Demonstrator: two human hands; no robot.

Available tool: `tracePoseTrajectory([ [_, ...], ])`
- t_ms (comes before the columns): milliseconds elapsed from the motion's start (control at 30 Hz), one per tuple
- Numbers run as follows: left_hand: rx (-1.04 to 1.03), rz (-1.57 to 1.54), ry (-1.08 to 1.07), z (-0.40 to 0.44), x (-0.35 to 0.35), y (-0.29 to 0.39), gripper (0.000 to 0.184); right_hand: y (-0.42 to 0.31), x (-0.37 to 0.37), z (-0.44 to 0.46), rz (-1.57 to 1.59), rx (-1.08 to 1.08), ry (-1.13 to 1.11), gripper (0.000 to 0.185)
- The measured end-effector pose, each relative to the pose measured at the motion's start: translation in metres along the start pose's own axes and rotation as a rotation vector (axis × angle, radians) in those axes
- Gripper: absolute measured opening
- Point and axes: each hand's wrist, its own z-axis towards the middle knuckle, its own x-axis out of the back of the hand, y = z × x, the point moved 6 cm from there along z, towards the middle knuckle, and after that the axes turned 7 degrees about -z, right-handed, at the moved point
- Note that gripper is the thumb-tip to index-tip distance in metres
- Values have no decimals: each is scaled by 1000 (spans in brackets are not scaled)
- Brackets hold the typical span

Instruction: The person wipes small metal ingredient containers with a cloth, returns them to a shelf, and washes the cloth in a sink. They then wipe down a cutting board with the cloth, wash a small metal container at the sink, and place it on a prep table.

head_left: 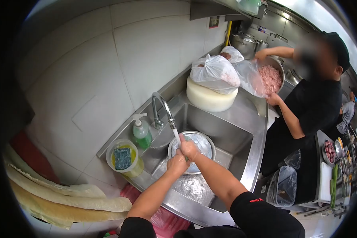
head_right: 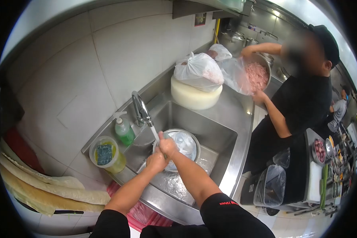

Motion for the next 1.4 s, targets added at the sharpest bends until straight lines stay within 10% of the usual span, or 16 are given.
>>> tracePoseTrajectory([
  [200, -407, -149, 55, -25, -31, 21, 75, 43, 30, -8, 484, -242, 8, 47],
  [367, 374, -1321, -680, -11, -72, 0, 87, 14, 82, -70, 664, -76, -296, 37],
  [467, 250, -1792, -952, -26, -84, 30, 89, 2, 90, -71, 642, 82, -291, 40],
  [633, 326, -1637, -709, -25, -88, 50, 16, -13, 118, -90, 128, 175, -320, 49],
  [767, 280, -1235, -598, -19, -105, 40, 20, 16, 94, -70, -77, 347, 22, 64],
  [867, -112, -584, -302, -11, -112, 36, 29, 40, 85, -71, -51, 194, -52, 66],
  [1133, -44, 159, -338, -49, -111, 30, 42, 164, 28, -56, 122, -326, 94, 81],
  [1300, -254, -45, -511, -10, -95, -64, 27, 194, 60, -82, 184, -316, 102, 77],
  [1367, 337, -730, -197, 15, -40, -98, 21, 164, 103, -125, 202, -297, 158, 77],
  [1400, 300, -819, -98, 43, -33, -126, 20, 181, 98, -124, 205, -292, 219, 78],
])
